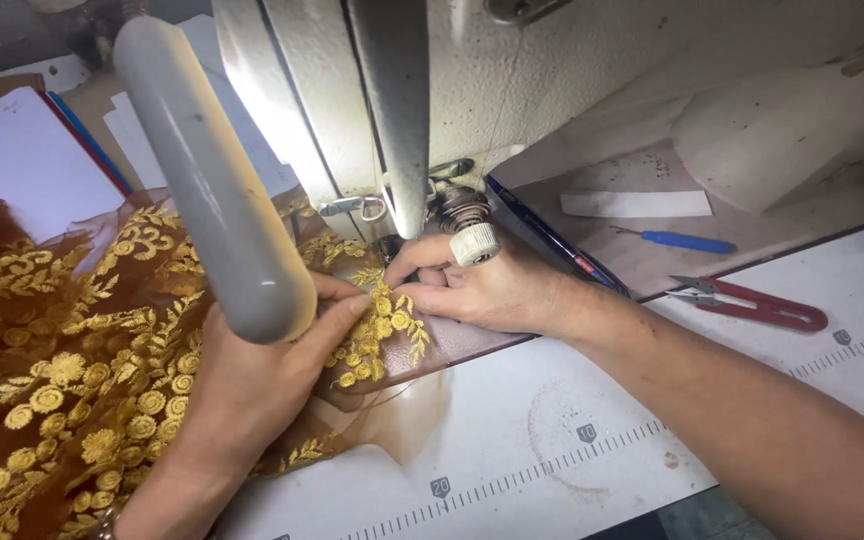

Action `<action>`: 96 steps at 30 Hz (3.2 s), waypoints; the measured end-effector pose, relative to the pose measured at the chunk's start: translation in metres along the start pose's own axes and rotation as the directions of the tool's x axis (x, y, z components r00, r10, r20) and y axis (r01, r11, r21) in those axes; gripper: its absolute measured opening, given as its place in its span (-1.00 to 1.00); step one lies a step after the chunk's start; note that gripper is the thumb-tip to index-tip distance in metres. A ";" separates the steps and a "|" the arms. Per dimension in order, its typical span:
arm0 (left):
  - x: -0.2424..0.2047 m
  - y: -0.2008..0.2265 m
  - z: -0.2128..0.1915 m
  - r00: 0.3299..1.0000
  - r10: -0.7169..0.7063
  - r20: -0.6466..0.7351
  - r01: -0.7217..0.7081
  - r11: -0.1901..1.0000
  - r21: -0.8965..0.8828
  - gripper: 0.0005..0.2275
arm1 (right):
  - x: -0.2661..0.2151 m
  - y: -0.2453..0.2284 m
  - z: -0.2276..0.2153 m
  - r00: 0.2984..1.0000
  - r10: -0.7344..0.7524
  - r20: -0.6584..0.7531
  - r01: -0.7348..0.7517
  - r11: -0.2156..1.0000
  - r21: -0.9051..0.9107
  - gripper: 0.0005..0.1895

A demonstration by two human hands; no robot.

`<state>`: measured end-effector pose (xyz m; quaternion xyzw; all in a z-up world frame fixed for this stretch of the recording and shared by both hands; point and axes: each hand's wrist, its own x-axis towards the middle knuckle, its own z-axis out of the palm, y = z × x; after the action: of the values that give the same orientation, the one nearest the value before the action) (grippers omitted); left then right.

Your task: Inspecting and trimming gold lace fabric at a sewing machine workstation

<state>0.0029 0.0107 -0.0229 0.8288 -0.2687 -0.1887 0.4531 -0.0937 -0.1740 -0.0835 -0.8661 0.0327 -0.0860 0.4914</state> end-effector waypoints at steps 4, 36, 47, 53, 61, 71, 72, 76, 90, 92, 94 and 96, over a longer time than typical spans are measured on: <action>0.001 -0.006 0.003 0.991 0.084 0.103 -0.105 0.971 0.216 -0.81 | 0.001 0.000 -0.001 0.996 -0.088 0.005 0.088 0.996 -0.007 -0.89; 0.014 -0.043 0.024 0.725 0.675 0.133 -0.645 0.599 0.475 -0.85 | -0.020 -0.028 -0.024 0.901 -0.432 0.041 0.375 0.727 -0.575 -0.76; 0.010 -0.039 0.021 0.641 0.749 0.167 -0.664 0.432 0.611 -0.78 | -0.017 -0.026 -0.011 0.937 -0.341 0.077 0.299 0.665 -0.685 -0.93; 0.008 -0.038 0.019 0.621 0.765 0.170 -0.638 0.367 0.677 -0.77 | -0.013 -0.023 -0.008 0.949 -0.290 0.122 0.302 0.726 -0.619 -0.90; 0.000 -0.020 -0.011 0.935 0.274 0.225 -0.352 0.641 0.682 -0.68 | -0.007 -0.005 -0.007 0.933 -0.343 0.105 0.357 0.858 -0.369 -0.84; 0.003 -0.030 -0.064 0.937 -0.145 0.319 -0.270 0.281 0.921 -0.61 | -0.002 0.005 -0.002 0.988 -0.142 0.060 0.152 0.962 -0.226 -0.83; 0.003 -0.031 -0.064 0.941 -0.107 0.320 -0.290 0.229 0.929 -0.67 | -0.001 0.005 -0.002 0.989 -0.118 0.094 0.136 0.965 -0.226 -0.82; -0.006 -0.028 -0.044 0.927 0.139 0.349 -0.374 0.255 0.892 -0.76 | -0.002 0.011 -0.002 0.987 -0.133 0.085 0.144 0.980 -0.137 -0.83; -0.011 0.007 -0.020 0.873 -0.322 0.367 -0.091 0.632 0.770 -0.63 | -0.004 0.009 -0.009 0.976 -0.206 0.068 0.214 0.965 -0.151 -0.88; -0.009 0.002 -0.017 0.854 -0.364 0.371 -0.149 0.511 0.846 -0.62 | -0.004 0.012 -0.007 0.980 -0.193 0.057 0.200 0.968 -0.153 -0.88; -0.008 -0.003 -0.019 0.837 -0.407 0.366 -0.210 0.380 0.901 -0.51 | -0.004 0.013 -0.004 0.982 -0.180 0.047 0.186 0.970 -0.155 -0.88; -0.007 -0.006 -0.025 0.874 -0.360 0.325 -0.175 0.390 0.904 -0.34 | -0.004 0.012 -0.003 0.973 -0.210 0.099 0.221 0.968 -0.115 -0.87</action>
<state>0.0132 0.0336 -0.0152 0.8792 -0.3801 -0.2312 -0.1703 -0.0974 -0.1820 -0.0931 -0.8966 -0.0777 -0.0992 0.4246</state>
